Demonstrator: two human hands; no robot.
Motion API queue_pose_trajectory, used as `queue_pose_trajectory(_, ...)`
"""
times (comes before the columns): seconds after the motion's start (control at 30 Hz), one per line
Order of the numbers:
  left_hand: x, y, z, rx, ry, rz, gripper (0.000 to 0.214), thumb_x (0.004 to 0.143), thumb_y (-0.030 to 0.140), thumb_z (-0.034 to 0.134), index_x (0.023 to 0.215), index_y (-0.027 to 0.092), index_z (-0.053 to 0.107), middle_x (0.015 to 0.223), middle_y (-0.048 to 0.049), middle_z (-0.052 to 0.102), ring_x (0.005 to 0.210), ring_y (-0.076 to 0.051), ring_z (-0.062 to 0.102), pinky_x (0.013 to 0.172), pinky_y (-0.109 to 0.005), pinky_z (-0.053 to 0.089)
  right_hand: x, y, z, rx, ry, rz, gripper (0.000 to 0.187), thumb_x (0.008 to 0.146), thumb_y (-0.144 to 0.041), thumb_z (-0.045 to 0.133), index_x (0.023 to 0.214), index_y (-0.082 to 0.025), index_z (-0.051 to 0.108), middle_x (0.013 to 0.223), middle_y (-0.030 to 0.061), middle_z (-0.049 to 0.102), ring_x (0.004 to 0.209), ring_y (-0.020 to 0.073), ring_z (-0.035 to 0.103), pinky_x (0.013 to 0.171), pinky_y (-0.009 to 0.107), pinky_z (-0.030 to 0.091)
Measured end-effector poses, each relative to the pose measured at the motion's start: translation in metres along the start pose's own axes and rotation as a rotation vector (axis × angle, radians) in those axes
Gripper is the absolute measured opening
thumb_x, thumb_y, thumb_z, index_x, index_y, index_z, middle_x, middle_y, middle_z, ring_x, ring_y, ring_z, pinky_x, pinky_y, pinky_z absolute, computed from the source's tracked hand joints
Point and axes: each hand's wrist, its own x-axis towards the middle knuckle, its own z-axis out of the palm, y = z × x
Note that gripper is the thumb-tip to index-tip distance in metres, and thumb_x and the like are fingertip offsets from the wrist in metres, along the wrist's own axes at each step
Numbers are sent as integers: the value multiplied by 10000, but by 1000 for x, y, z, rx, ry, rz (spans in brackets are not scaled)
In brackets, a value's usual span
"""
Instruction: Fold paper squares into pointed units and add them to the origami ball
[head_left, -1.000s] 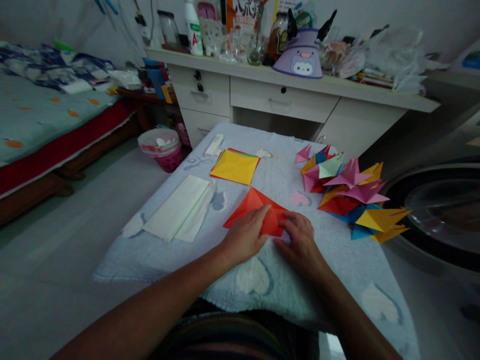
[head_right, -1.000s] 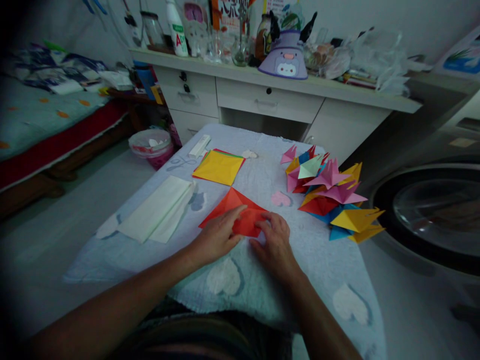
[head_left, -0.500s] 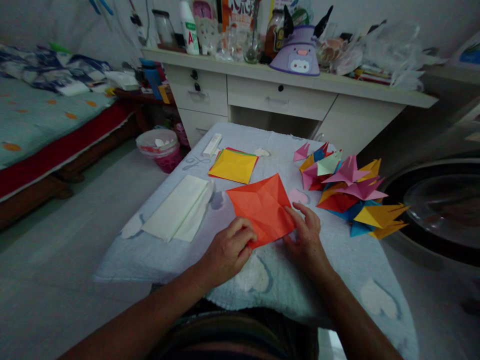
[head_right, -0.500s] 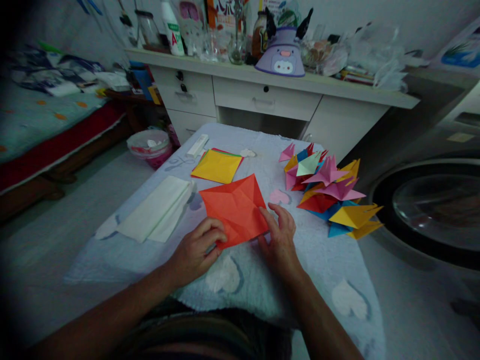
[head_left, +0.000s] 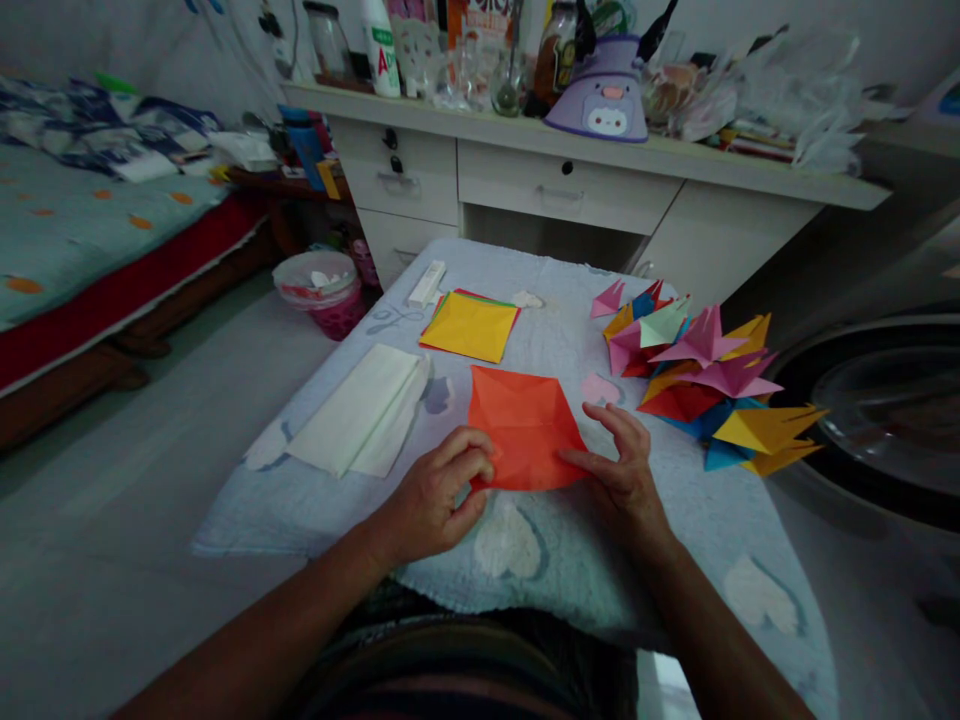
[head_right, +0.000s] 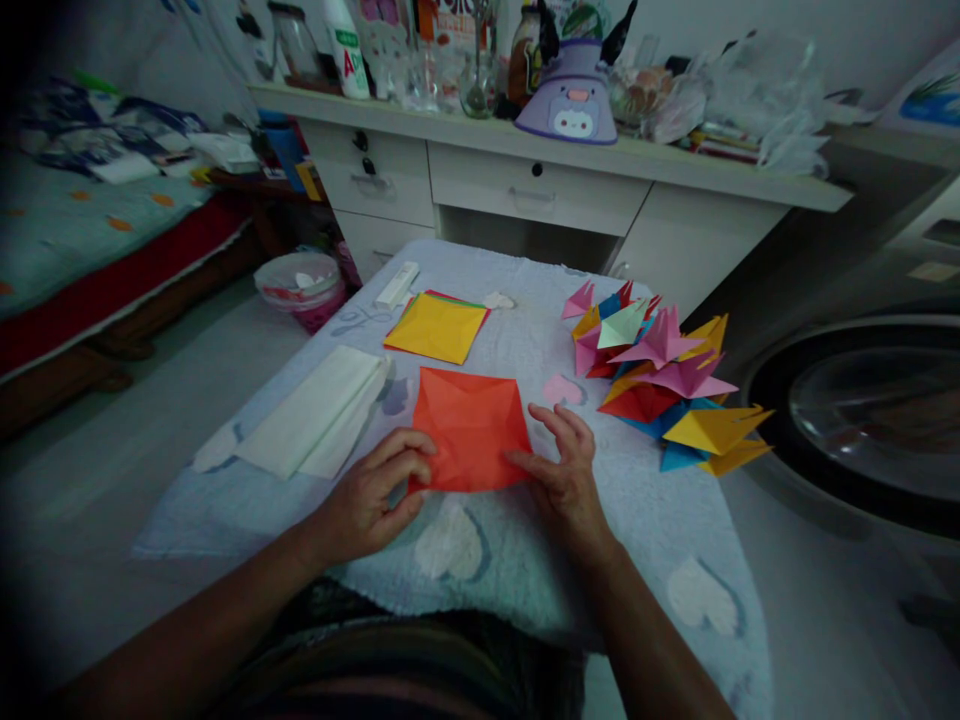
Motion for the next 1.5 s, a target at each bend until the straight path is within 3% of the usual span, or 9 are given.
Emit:
queue_pose_trajectory(0.13, -4, -8, -3, 120, -34, -4, 125, 851, 84, 483, 896, 194, 521, 1122, -81, 542, 1022, -187, 565, 886, -331, 498, 0, -3, -2, 25, -101, 13, 294, 886, -158, 547, 1012, -359, 720, 1462, 6, 397, 1368, 326, 310, 1064, 603, 351)
queue_pose_trajectory(0.33, -13, -11, -2, 305, -100, 15, 134, 822, 69, 521, 884, 177, 570, 1220, -103, 545, 1201, -254, 481, 1050, -438, 420, -2, -4, 4, 27, -285, 16, 294, 814, -182, 616, 1071, -298, 697, 1507, 52, 345, 1352, 356, 306, 1027, 590, 373)
queue_pose_trajectory(0.57, -16, -10, 3, 390, -59, -62, 76, 877, 233, 591, 920, 195, 641, 1264, -102, 536, 1254, -287, 442, 1071, -501, 391, -4, 3, 12, -4, -312, 22, 349, 794, -153, 621, 1077, -333, 716, 1488, 37, 399, 1343, 349, 323, 1024, 582, 347)
queue_pose_trajectory(0.83, -18, -12, 6, 355, -15, -76, 98, 901, 175, 546, 852, 179, 631, 1191, -96, 569, 1203, -260, 483, 1040, -476, 409, 0, -1, 11, 15, -308, 77, 208, 878, -192, 549, 1000, -258, 704, 1407, 88, 473, 1300, 317, 380, 1028, 555, 367)
queue_pose_trajectory(1.13, -19, -12, 7, 314, -24, -97, 93, 911, 194, 534, 869, 190, 617, 1190, -93, 564, 1201, -257, 487, 1039, -486, 417, 4, -5, 9, 40, -317, 105, 173, 916, -241, 504, 964, -219, 669, 1337, 115, 524, 1262, 310, 417, 1031, 542, 372)
queue_pose_trajectory(1.27, -20, -8, 4, 282, -50, -74, 52, 870, 171, 567, 871, 196, 613, 1234, -94, 542, 1230, -267, 465, 1063, -493, 403, 2, -3, 11, 54, -283, 105, 171, 894, -182, 504, 964, -212, 656, 1311, 115, 529, 1246, 298, 429, 1022, 521, 384)
queue_pose_trajectory(1.5, -21, -18, -10, 230, -129, -78, 596, 643, -50, 475, 1169, 206, 589, 1466, -99, 373, 1357, -272, 382, 1115, -469, 393, -2, 7, 20, 57, -161, 62, 252, 851, -119, 534, 901, -279, 722, 1268, 63, 546, 1191, 287, 471, 978, 512, 419)
